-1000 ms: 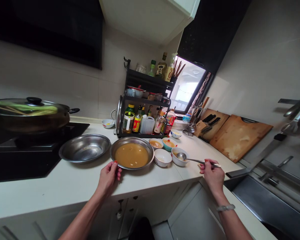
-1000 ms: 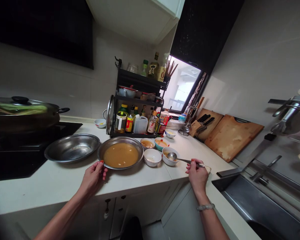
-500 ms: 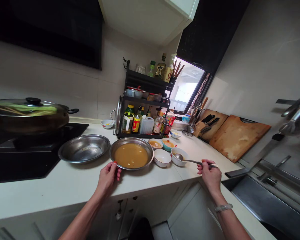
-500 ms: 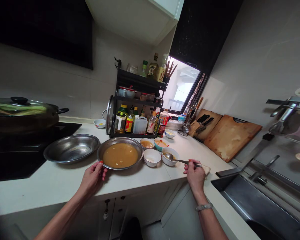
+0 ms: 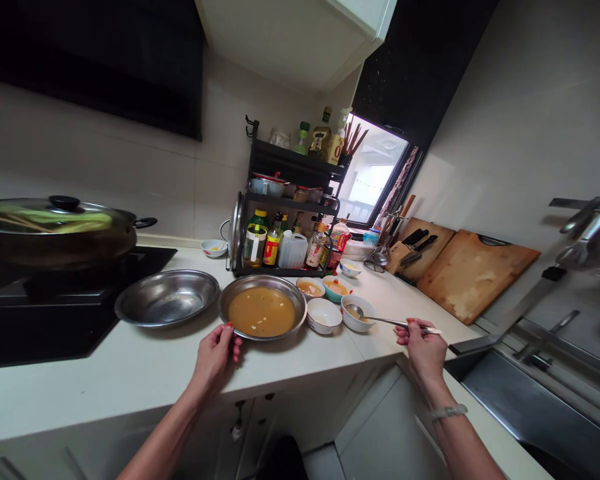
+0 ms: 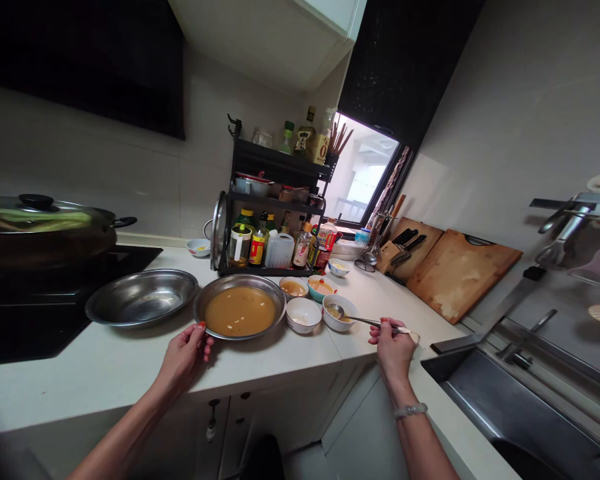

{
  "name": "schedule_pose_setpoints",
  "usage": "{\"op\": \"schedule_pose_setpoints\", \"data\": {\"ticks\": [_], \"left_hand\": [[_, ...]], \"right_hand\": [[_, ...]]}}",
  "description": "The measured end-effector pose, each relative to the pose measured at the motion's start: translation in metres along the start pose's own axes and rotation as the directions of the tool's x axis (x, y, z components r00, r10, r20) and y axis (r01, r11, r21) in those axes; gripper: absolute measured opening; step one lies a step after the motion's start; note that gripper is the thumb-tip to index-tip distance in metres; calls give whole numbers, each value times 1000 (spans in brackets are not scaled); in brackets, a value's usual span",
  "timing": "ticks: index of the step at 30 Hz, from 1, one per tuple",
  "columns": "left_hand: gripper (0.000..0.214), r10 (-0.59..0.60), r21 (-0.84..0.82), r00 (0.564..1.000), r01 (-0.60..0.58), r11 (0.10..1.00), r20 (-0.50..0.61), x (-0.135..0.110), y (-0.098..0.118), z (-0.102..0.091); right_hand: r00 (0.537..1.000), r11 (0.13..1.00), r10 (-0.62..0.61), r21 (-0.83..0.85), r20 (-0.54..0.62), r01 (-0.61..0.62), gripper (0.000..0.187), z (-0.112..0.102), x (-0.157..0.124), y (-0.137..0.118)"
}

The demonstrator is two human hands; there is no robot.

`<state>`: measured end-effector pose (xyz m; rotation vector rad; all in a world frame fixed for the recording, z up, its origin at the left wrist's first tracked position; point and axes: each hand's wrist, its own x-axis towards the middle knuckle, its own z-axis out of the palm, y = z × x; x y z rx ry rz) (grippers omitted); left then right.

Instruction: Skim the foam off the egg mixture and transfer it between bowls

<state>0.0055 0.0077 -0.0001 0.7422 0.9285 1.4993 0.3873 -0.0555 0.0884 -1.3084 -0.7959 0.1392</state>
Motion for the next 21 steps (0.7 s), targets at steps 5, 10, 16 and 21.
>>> {"op": "schedule_pose_setpoints", "data": {"ticks": [5,10,16,21], "left_hand": [[34,11,21,1000,-11,1000,3,0,0,0],[34,11,11,1000,-11,1000,11,2,-4,-3],[35,14,-1,1000,-14,1000,9,3,-4,-3],[36,13,28,1000,-13,1000,7,1,-1,-1]], "right_hand": [[1000,999,15,47,-15,-14,35,-1,7,-1],[1000,996,-7,86,-6,8,33,6,4,-15],[998,973,34,225,55,-46,33,28,-10,-37],[984,962,33,262,176,-79,36,56,-30,-49]]}}
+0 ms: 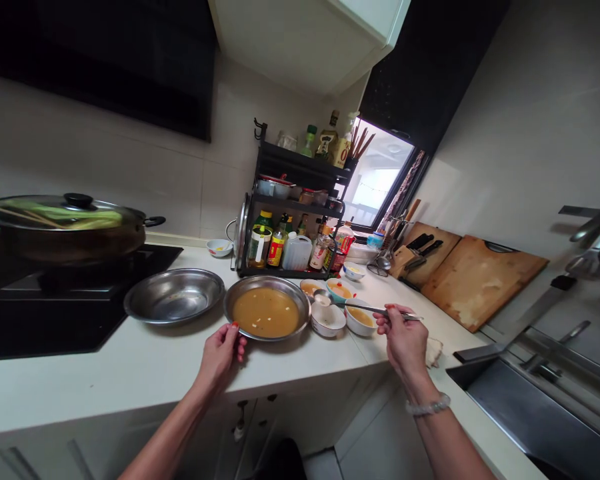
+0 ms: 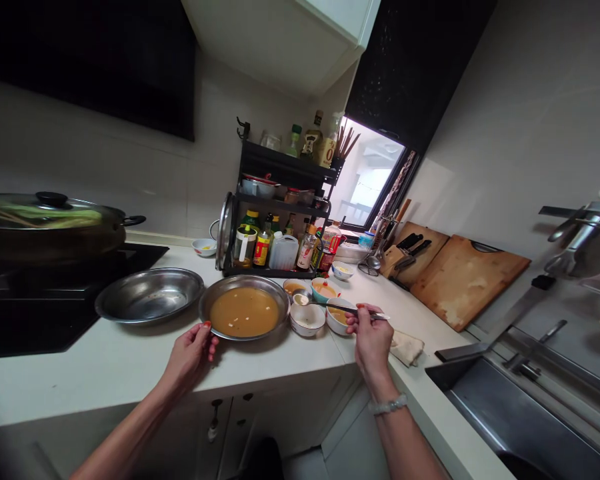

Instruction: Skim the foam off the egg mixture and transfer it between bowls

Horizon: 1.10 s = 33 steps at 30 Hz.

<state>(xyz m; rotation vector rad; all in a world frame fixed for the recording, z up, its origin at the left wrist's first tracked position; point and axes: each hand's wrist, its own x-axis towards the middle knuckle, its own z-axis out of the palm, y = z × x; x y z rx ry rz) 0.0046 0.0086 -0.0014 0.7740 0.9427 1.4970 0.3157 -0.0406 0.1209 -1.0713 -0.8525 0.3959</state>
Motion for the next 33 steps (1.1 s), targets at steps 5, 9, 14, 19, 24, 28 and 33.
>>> {"op": "schedule_pose_setpoints", "data": {"ticks": [5,9,14,19,24,28,33], "left_hand": [[37,11,-8,1000,-11,1000,7,1,-1,0],[38,7,-19,1000,-7,1000,7,0,-2,0],[38,-7,-8,1000,7,1000,-2,-1,0,0],[37,-8,-15,1000,8,1000,-1,1,-2,-1],[37,-18,-56,1000,19,998,8,3,-5,-2],[35,-27,-67,1000,27,997,7,3,-5,-3],[36,-17,-49,1000,17,999,6,3,-5,-3]], "right_hand": [[976,994,-86,-48,202,98,33,28,-26,6],[878,942,-285,-58,386,331,21,35,-45,7],[718,824,-482,-19,502,567,16,23,-46,4],[845,798,-443,-297,301,524,22,-10,-19,10],[945,759,-308,-571,106,312,40,-46,9,24],[970,720,-227,-655,88,228,45,-58,12,31],[986,804,-165,-576,24,148,42,-59,11,36]]}}
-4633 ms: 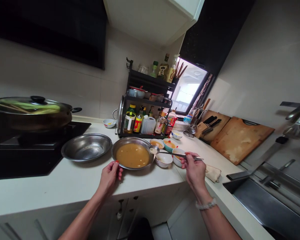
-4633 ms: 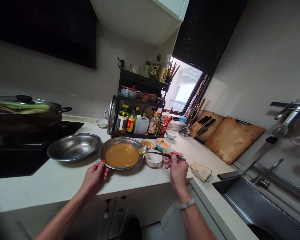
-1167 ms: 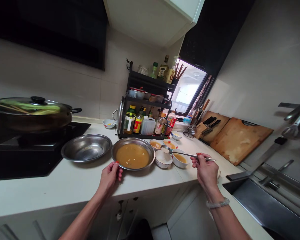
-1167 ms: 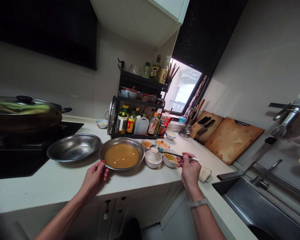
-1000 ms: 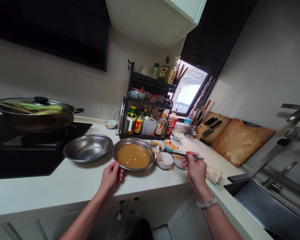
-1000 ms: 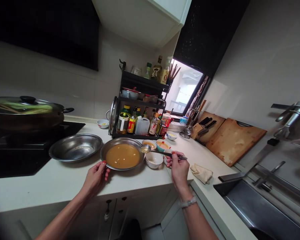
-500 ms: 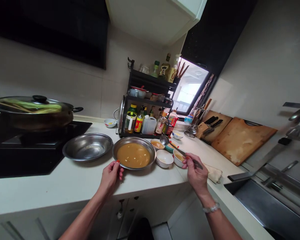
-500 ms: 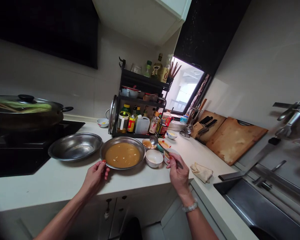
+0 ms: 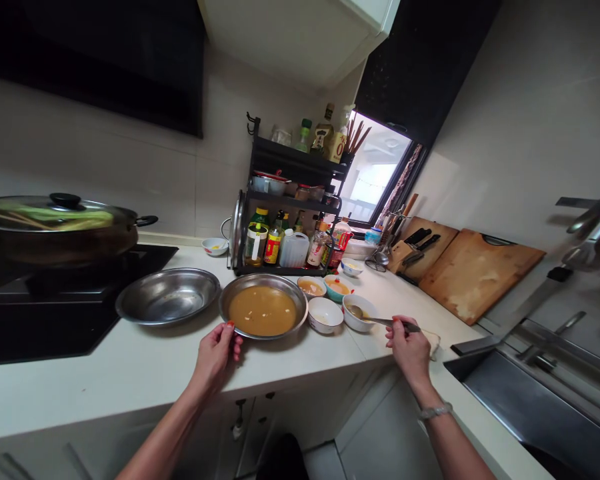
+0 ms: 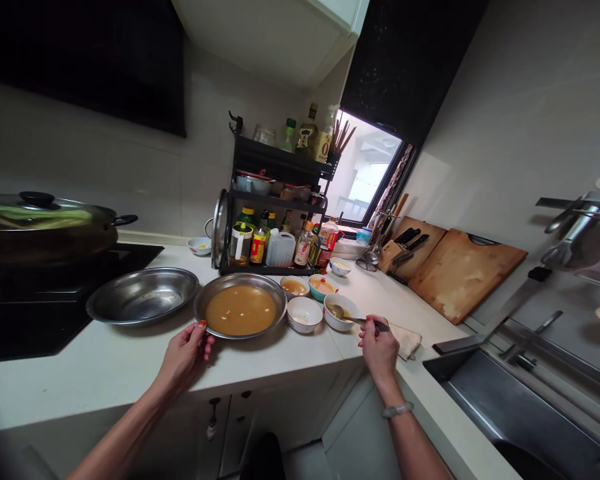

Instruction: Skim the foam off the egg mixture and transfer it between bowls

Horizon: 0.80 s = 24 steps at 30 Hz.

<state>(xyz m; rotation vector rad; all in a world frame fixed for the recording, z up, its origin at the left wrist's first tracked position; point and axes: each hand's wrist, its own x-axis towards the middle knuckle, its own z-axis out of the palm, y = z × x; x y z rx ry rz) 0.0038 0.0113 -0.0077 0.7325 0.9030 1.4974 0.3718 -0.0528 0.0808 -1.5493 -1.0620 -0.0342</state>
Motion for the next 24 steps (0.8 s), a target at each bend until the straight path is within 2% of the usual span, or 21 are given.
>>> {"op": "schedule_pose_setpoints", "data": {"ticks": [5,9,17,24], "left_hand": [[36,2,-1,1000,-2,1000,-1,-1,1,1],[36,-7,-4,1000,7,1000,-5,-2,3,3],[36,0,7,1000,0,1000,4,-3,2,0],[35,-5,-5,1000,5,1000,1,-2,2,2]], "right_hand": [[992,990,92,115,-87,-81,36,-5,9,10],[984,965,131,245,-125,-97,30,-10,15,16],[977,951,144,296,-160,-92,31,-16,19,19],[967,907,185,408,-176,-100,28,-15,19,4]]}}
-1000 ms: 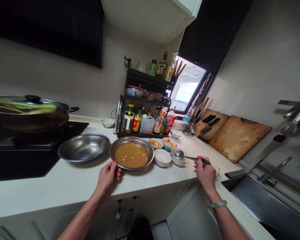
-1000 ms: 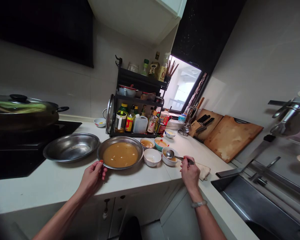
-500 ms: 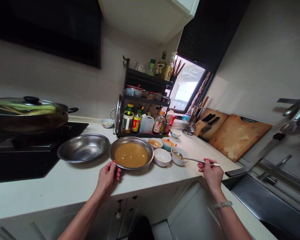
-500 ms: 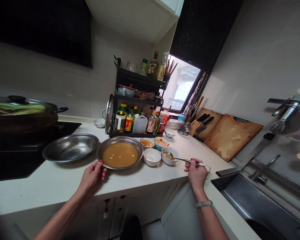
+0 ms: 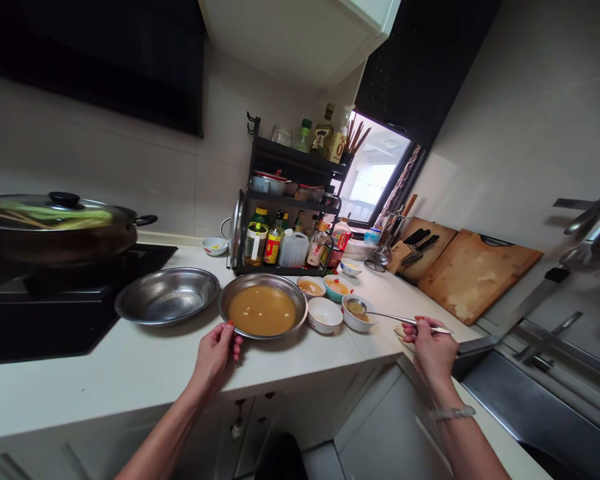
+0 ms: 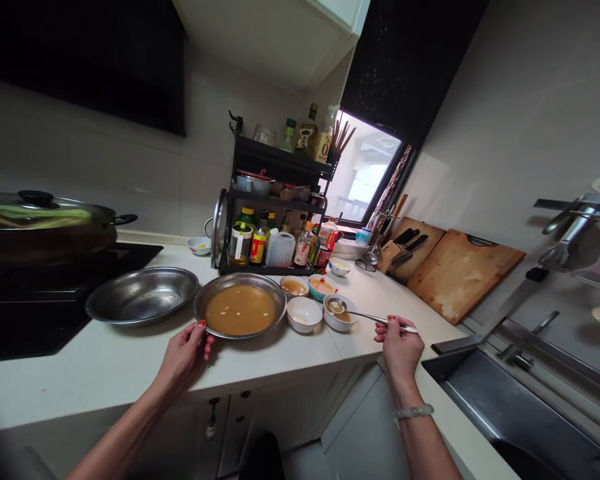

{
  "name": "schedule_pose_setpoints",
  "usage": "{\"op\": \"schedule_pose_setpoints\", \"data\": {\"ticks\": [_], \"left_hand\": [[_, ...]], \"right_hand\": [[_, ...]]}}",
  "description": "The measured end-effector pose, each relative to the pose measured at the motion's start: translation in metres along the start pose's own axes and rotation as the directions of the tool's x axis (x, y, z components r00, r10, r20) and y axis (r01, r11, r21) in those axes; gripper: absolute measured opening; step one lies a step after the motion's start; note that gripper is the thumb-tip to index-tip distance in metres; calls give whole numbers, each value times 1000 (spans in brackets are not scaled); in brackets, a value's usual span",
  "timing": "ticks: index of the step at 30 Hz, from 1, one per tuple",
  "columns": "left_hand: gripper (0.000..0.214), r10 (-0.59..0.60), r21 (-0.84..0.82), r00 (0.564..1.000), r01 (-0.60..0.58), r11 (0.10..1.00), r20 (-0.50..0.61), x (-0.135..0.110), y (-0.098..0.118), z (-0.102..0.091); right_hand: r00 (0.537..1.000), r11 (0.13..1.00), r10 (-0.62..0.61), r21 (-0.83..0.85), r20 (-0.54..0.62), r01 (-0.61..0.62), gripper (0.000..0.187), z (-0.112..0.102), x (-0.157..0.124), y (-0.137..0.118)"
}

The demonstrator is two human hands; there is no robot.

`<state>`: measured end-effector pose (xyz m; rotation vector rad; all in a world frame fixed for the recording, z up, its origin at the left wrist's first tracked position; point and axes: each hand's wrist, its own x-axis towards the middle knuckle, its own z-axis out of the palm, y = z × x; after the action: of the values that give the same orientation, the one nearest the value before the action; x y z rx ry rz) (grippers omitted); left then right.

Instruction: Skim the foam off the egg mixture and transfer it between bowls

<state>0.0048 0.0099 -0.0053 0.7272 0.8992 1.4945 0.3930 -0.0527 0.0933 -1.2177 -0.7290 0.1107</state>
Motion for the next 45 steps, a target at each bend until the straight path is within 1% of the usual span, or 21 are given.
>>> {"op": "schedule_pose_setpoints", "data": {"ticks": [3,6,11,14,16,18,21,24,25,26,27,28,32,34,35,37,40,43,45], "left_hand": [[34,9,4,1000,-9,1000,6,0,0,0],[34,16,16,1000,-16,1000,2,0,0,0],[36,20,20,1000,-20,1000,1,0,1,1],[37,16,27,1000,-16,1000,-7,-1,2,1],[37,18,32,1000,-18,999,-7,-1,2,2],[37,22,37,1000,-22,999,-1,-1,2,2],[37,24,40,1000,-24,999,1,-1,2,2],[37,27,40,1000,-27,999,2,-2,2,2],[36,26,40,1000,-26,999,1,-2,3,3],[36,25,40,1000,-25,999,0,-3,3,3],[36,24,41,1000,-24,999,-1,-3,4,3],[36,23,43,1000,-23,999,-1,-4,5,4],[36,22,59,1000,-22,998,-4,-3,5,3],[35,25,55,1000,-25,998,0,-1,3,1],[35,27,49,1000,-27,998,4,0,1,0],[35,29,37,999,-29,999,13,2,-2,-1],[35,24,26,1000,-24,999,12,2,-3,-2],[36,26,26,1000,-26,999,10,1,-2,-2],[36,24,30,1000,-24,999,3,0,1,0]], "right_hand": [[1000,999,21,45,19,-22,28,8,-6,-11],[997,996,37,75,65,-42,30,18,-13,-21],[982,991,51,115,180,-72,35,45,-34,-34],[966,991,67,93,248,-92,35,63,-50,-38],[948,995,46,75,315,-73,35,73,-62,-40],[914,997,-23,71,405,-6,33,81,-73,-42],[828,982,-191,100,527,163,28,85,-89,-43],[739,941,-330,139,588,309,22,82,-97,-45],[720,928,-360,148,593,342,21,79,-97,-46],[712,917,-384,151,588,369,20,76,-95,-46],[714,908,-401,145,574,393,20,72,-92,-46],[726,902,-410,125,552,414,20,68,-86,-46],[819,886,-388,-73,424,457,27,45,-57,-38],[853,881,-364,-159,375,446,32,32,-43,-31],[862,877,-353,-192,363,440,34,26,-37,-27],[873,865,-337,-250,353,434,37,15,-29,-19],[872,842,-317,-312,372,439,39,2,-24,-9],[875,837,-283,-346,392,425,41,-3,-23,-1],[896,853,-234,-363,376,375,43,-4,-23,4]]}}
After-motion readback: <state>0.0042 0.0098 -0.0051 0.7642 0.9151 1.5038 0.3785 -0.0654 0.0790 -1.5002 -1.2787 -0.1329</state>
